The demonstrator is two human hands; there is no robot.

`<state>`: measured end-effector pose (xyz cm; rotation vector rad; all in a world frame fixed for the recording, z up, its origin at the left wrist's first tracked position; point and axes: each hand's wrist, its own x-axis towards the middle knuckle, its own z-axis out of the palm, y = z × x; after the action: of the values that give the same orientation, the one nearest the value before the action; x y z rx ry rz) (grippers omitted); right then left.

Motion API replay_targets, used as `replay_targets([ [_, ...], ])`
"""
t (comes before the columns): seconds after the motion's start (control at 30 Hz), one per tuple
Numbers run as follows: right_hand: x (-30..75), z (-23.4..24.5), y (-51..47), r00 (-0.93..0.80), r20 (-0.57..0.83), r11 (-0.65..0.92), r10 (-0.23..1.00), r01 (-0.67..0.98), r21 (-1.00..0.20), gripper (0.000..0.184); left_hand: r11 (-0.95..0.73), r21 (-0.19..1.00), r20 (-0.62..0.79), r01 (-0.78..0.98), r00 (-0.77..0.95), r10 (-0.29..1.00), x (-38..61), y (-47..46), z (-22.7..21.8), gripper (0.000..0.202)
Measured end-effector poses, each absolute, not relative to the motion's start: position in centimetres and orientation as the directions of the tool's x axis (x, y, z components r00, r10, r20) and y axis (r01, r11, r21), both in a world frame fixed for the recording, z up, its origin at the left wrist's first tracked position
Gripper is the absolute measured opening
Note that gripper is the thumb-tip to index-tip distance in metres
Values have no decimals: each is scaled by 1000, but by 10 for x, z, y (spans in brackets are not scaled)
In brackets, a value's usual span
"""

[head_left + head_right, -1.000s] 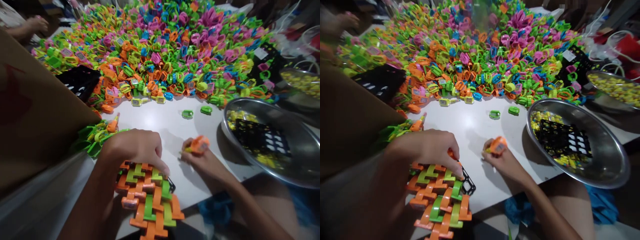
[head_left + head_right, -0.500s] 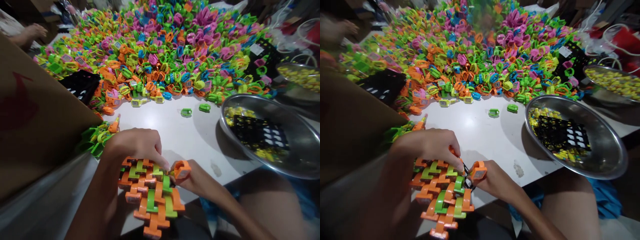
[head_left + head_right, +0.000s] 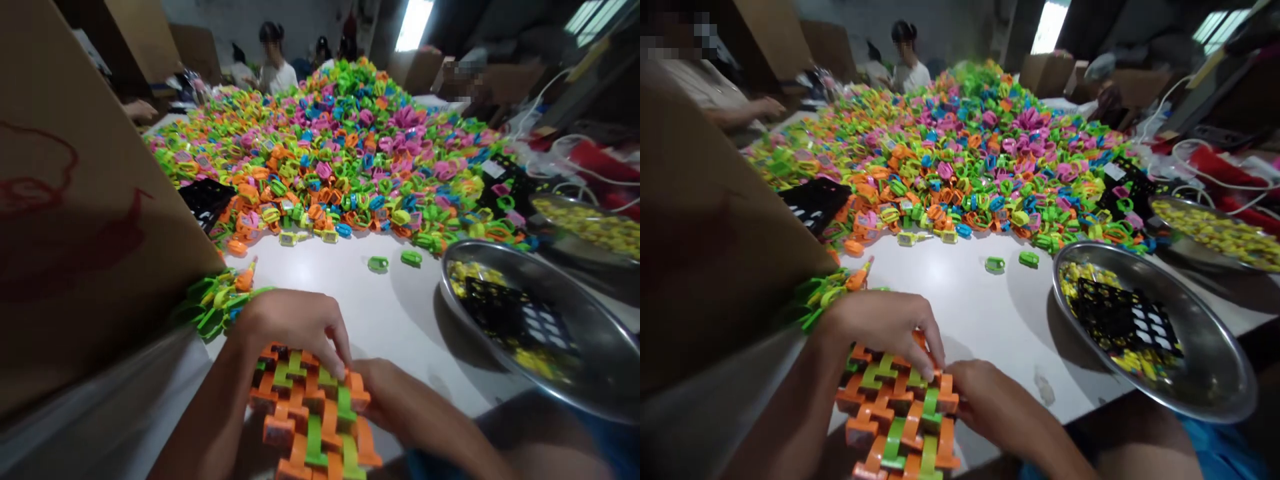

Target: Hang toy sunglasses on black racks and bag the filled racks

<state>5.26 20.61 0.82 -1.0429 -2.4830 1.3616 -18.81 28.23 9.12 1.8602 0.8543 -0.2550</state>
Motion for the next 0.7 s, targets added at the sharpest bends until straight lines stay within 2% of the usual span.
replay_targets([
  [0.07, 57, 7, 244, -721, -215, 439, 658, 600, -669, 17, -212, 712, -507, 670, 698, 506, -197, 281, 94, 41],
  [0.13, 52, 7, 296, -603, -112, 498, 790, 737, -456, 18, -211, 748, -428, 629, 700, 572, -210, 281, 97, 46],
  [0.17, 46, 8, 325, -554, -51, 494, 831, 777, -390, 21, -211, 767, -389, 606, 701, 598, -217, 280, 98, 46],
  [0.27, 18, 10, 408, -463, 69, 465, 884, 848, -254, 37, -185, 768, -362, 613, 654, 664, -235, 280, 101, 44],
  [0.33, -2, 12, 451, -485, 79, 491, 871, 852, -180, 41, -156, 758, -376, 633, 621, 688, -243, 281, 100, 43],
  [0.5, -35, 8, 494, -579, -18, 577, 815, 813, -79, 25, -152, 749, -349, 645, 579, 737, -250, 285, 96, 38],
  [0.7, -40, 2, 470, -583, -97, 581, 807, 812, -54, 31, -122, 788, -311, 603, 561, 767, -263, 283, 97, 38],
])
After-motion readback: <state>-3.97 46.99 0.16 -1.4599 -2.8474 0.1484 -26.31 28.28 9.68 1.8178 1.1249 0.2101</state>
